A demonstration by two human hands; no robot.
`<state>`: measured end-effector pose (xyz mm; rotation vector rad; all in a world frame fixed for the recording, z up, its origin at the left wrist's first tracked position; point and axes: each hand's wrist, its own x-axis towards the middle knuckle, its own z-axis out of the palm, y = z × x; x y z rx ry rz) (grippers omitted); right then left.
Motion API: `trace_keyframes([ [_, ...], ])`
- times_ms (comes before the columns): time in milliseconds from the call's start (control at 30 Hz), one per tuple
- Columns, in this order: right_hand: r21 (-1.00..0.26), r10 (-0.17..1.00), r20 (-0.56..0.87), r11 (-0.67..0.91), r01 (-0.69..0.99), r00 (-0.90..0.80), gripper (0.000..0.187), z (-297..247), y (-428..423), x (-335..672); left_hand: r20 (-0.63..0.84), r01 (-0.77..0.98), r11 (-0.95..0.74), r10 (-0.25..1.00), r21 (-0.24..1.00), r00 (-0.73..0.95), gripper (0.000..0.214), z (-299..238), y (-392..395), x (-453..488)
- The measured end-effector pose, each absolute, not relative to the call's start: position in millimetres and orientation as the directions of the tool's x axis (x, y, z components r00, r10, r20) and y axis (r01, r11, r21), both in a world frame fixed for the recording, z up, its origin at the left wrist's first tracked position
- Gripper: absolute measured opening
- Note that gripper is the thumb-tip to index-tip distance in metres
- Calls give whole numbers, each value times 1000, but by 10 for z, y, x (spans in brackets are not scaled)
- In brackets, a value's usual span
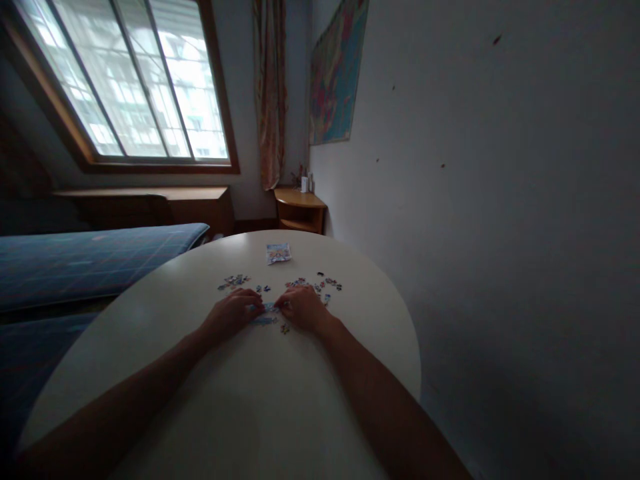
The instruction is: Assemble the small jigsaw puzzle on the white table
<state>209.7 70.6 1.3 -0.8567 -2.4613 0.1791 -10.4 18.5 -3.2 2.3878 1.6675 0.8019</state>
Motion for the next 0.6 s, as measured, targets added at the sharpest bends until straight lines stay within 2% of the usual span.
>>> trace_keyframes([
  [300,-338,598,434,802,493,-674,21,26,692,2101,347,825,-386,904,412,250,17,-7,223,-182],
  [600,-272,563,388,826,493,-729,16,24,678,2110,367,825,-398,895,401,253,21,-22,251,-241],
])
